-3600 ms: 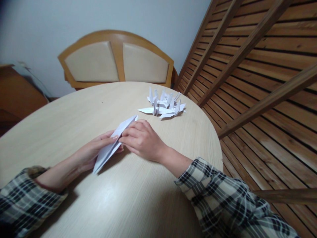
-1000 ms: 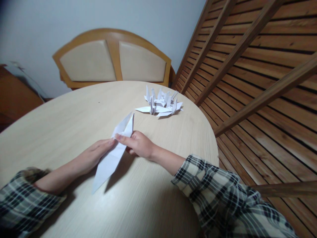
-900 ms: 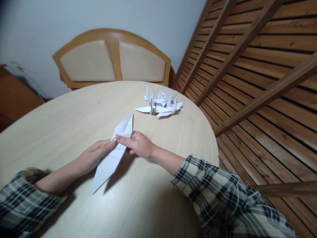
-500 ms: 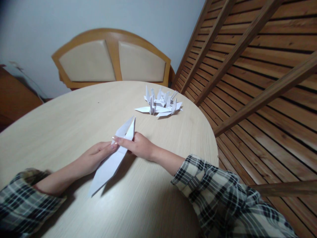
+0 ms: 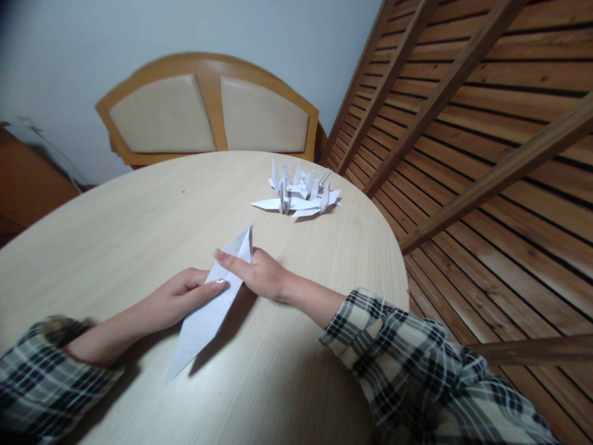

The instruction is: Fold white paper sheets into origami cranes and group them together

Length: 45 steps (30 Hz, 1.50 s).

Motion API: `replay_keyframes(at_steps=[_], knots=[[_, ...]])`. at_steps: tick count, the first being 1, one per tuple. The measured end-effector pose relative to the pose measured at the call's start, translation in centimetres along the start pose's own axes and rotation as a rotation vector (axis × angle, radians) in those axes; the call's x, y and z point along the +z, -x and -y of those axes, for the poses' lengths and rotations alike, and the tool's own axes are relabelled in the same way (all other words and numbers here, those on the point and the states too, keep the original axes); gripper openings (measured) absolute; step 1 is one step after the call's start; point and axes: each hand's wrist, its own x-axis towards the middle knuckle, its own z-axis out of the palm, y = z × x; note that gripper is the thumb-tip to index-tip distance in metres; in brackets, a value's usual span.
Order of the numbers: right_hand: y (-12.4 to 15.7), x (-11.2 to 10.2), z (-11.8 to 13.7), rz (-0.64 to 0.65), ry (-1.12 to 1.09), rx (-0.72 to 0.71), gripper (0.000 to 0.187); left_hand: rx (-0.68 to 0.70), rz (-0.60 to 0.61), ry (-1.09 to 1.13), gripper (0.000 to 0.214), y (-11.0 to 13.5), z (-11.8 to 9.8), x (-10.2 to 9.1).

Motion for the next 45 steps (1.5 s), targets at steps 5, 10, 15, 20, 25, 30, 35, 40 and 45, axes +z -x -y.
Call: replay_keyframes(at_steps=[5,10,15,20,25,30,35,40,45], knots=[[0.1,-0.1,0.2,-0.010,0.043,-0.037,0.057,-0.016,0.000,-0.012,0.048,0.1,-0.1,0.1],[0.0,-0.4,0.1,-0.039,0.094,-0.040,0.060,-0.021,-0.001,-0.034,0.048,0.1,-0.2,0.1],[-0.1,-0.6,0.3,-0.053,0.108,-0.060,0.060,-0.007,-0.004,-0.037,0.047,0.1,0.0,0.1],[0.0,-0.5,0.3,-0.054,0.107,-0.055,0.061,-0.016,-0.003,-0.024,0.046,0.1,0.1,0.1],[-0.1,-0.7,0.4,-0.084,0.129,-0.052,0.062,-0.033,-0.013,-0.017,0.049,0.1,-0.1,0.2],[-0.5,-1.2,0.5,-0.118,0.143,-0.099,0.063,-0.031,-0.028,-0.021,0.050,0.3,-0.4,0.3],[-0.7,-1.2,0.2,-0.114,0.123,-0.066,0.066,-0.035,-0.043,-0.019,0.048,0.3,-0.5,0.3],[-0.6,-1.1,0.1,-0.109,0.105,-0.065,0.065,-0.038,-0.039,-0.017,0.050,0.2,-0.4,0.3],[-0.6,-1.3,0.5,-0.139,0.137,-0.100,0.063,-0.044,-0.045,-0.039,0.051,0.2,-0.4,0.3]])
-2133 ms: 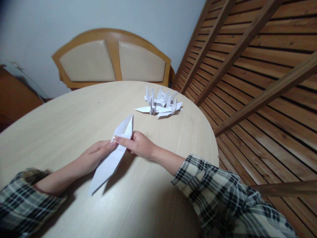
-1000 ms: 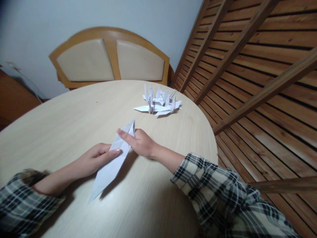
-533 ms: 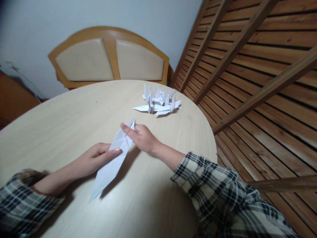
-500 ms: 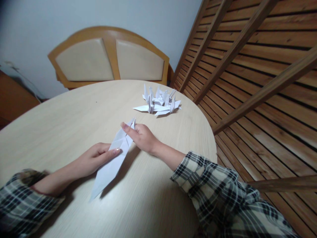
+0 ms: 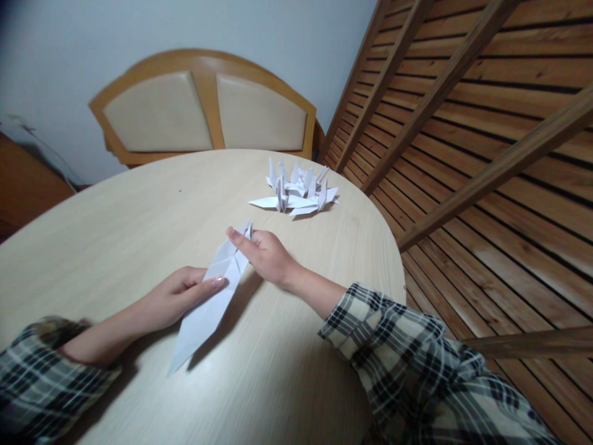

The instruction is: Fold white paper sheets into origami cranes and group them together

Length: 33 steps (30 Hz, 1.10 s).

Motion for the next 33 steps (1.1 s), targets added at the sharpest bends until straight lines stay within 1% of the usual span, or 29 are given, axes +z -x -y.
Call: replay_keyframes(at_steps=[4,11,17,21,26,29,33], knots=[[-0.09,-0.04,0.01,-0.031,0.000,-0.028,0.063,0.000,0.003,-0.008,0.051,0.03,-0.10,0.00],[-0.06,0.19,-0.48,-0.045,-0.023,-0.025,0.066,0.012,0.005,-0.006,0.049,-0.08,0.03,-0.04],[-0.14,-0.09,-0.14,-0.111,-0.002,-0.085,0.063,0.021,0.003,0.002,0.049,0.00,0.14,-0.03],[-0.17,-0.14,-0.39,-0.145,-0.006,-0.064,0.064,0.021,0.002,0.006,0.050,0.04,0.07,-0.01],[-0.20,-0.10,-0.62,-0.148,-0.015,-0.046,0.064,0.018,-0.001,0.003,0.050,-0.05,0.28,-0.02],[-0.33,-0.21,-0.55,-0.152,-0.019,-0.059,0.062,0.023,0.002,0.006,0.050,-0.04,0.35,-0.02],[-0.53,-0.38,-0.68,-0.199,-0.026,-0.096,0.061,0.001,0.011,0.023,0.049,0.01,0.20,0.04]])
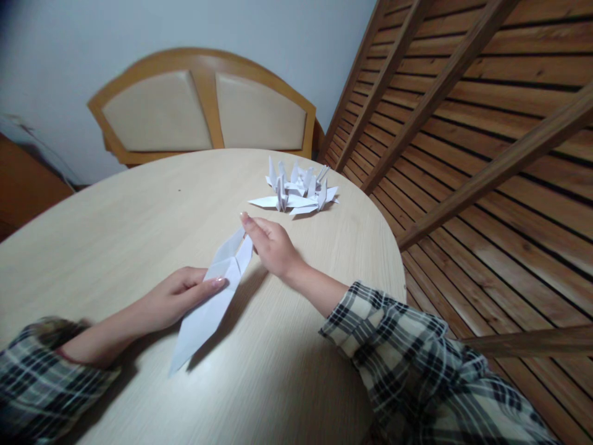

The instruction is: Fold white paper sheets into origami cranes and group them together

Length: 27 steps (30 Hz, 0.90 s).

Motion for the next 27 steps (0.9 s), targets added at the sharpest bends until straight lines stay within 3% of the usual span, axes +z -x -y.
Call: replay_keyframes(at_steps=[6,11,14,20,27], knots=[[0.0,-0.1,-0.3,-0.047,0.034,0.004,0.061,-0.025,-0.007,0.025,0.048,-0.1,-0.1,0.0],[-0.5,-0.4,-0.5,-0.176,0.043,-0.031,0.060,0.035,-0.017,0.009,0.047,-0.1,0.1,-0.1],[-0.6,-0.5,-0.6,-0.183,-0.011,-0.018,0.059,0.050,-0.037,-0.023,0.047,0.0,0.2,-0.1],[-0.3,0.1,0.0,-0.046,-0.164,0.111,0.058,0.058,-0.089,-0.024,0.047,-0.2,0.3,0.0],[0.4,0.4,0.8,0.230,-0.024,0.149,0.065,0.054,-0.212,0.027,0.048,-0.5,0.4,-0.1]])
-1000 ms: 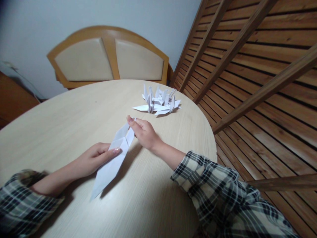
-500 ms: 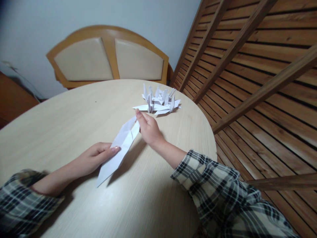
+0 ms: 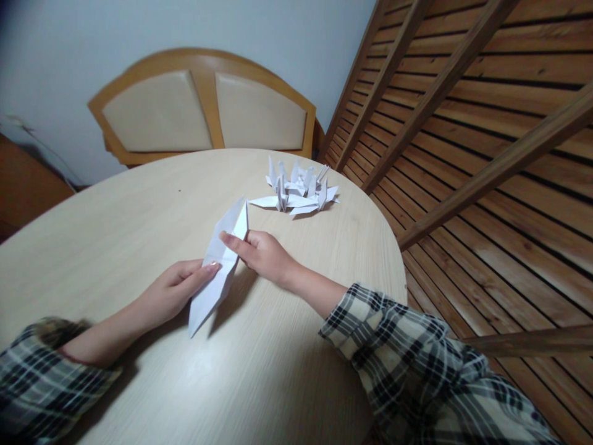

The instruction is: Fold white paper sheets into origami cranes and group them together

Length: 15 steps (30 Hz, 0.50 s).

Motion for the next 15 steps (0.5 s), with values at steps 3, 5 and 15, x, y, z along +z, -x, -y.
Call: replay_keyframes(at_steps=[3,5,15], knots=[[-0.01,0.06,-0.12,0.030,0.032,-0.004,0.066,-0.004,-0.018,-0.005,0.048,-0.04,0.10,0.02],[-0.05,0.09,-0.24,0.029,0.029,-0.017,0.066,-0.010,-0.023,-0.003,0.047,-0.06,0.15,0.05],[-0.10,-0.01,-0.67,-0.047,0.075,-0.102,0.059,0.015,0.091,0.007,0.044,0.05,-0.05,-0.06]])
